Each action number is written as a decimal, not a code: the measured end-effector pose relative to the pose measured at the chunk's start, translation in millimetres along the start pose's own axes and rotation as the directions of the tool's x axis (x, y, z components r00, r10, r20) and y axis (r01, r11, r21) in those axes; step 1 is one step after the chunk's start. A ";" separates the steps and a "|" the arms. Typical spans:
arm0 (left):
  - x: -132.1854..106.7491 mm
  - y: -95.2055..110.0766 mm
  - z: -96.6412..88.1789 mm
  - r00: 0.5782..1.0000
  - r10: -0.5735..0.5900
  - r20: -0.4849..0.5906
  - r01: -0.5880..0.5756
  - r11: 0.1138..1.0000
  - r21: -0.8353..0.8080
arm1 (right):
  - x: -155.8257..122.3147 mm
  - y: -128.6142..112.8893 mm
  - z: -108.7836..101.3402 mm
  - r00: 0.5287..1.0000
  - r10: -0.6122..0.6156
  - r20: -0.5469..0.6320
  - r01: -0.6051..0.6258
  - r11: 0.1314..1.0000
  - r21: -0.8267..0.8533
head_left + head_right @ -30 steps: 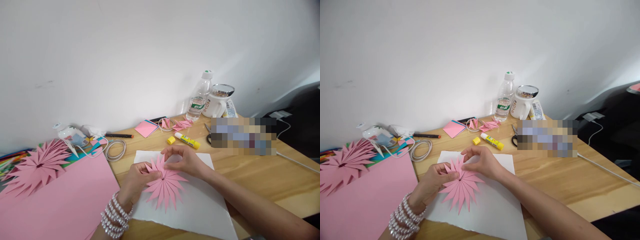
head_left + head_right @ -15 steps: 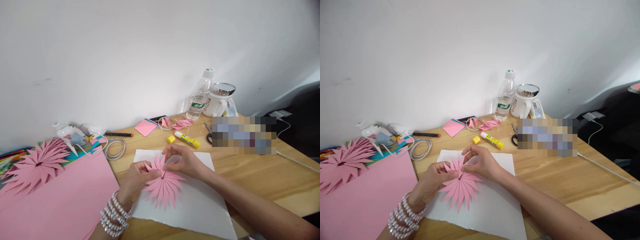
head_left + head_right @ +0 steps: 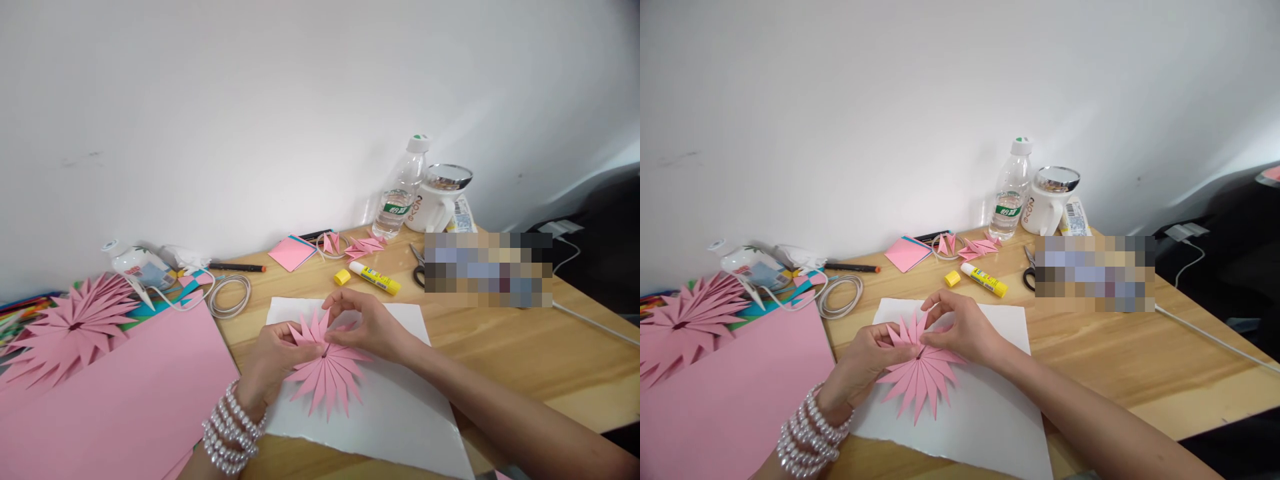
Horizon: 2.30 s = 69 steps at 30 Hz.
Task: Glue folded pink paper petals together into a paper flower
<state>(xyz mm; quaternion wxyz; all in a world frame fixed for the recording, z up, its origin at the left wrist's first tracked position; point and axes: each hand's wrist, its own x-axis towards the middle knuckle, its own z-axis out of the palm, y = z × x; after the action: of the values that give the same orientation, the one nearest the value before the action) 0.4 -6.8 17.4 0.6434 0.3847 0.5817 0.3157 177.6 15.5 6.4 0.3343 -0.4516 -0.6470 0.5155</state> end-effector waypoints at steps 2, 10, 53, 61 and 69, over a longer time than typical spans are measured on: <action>1.1 -1.0 -0.6 1.000 0.008 -0.001 -0.008 1.000 -0.008 | 0.1 -2.4 -1.1 1.000 -0.007 0.006 0.007 1.000 -0.021; 0.4 1.2 -5.5 0.997 0.007 -0.083 -0.008 1.000 -0.003 | 5.1 -0.6 -9.3 1.000 0.025 -0.014 -0.024 0.998 0.051; 7.1 -1.6 -14.5 0.991 0.087 -0.100 -0.070 0.985 0.161 | 38.5 54.9 -60.8 0.792 -0.422 -0.441 -0.111 0.611 -0.784; 2.0 4.5 -13.8 0.993 0.097 -0.068 -0.084 0.983 0.162 | 37.7 43.9 -57.8 0.843 -0.275 -0.462 -0.163 0.689 -0.707; 4.2 0.8 -15.4 0.985 0.141 -0.095 -0.118 0.969 0.217 | 49.3 15.9 -66.5 0.901 -0.166 -0.401 -0.273 0.500 -0.821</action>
<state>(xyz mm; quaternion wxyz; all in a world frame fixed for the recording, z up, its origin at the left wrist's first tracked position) -14.3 -0.9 15.5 0.5442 0.4699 0.6200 0.3142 223.0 86.6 5.7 0.1810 -0.6793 -0.7109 0.0202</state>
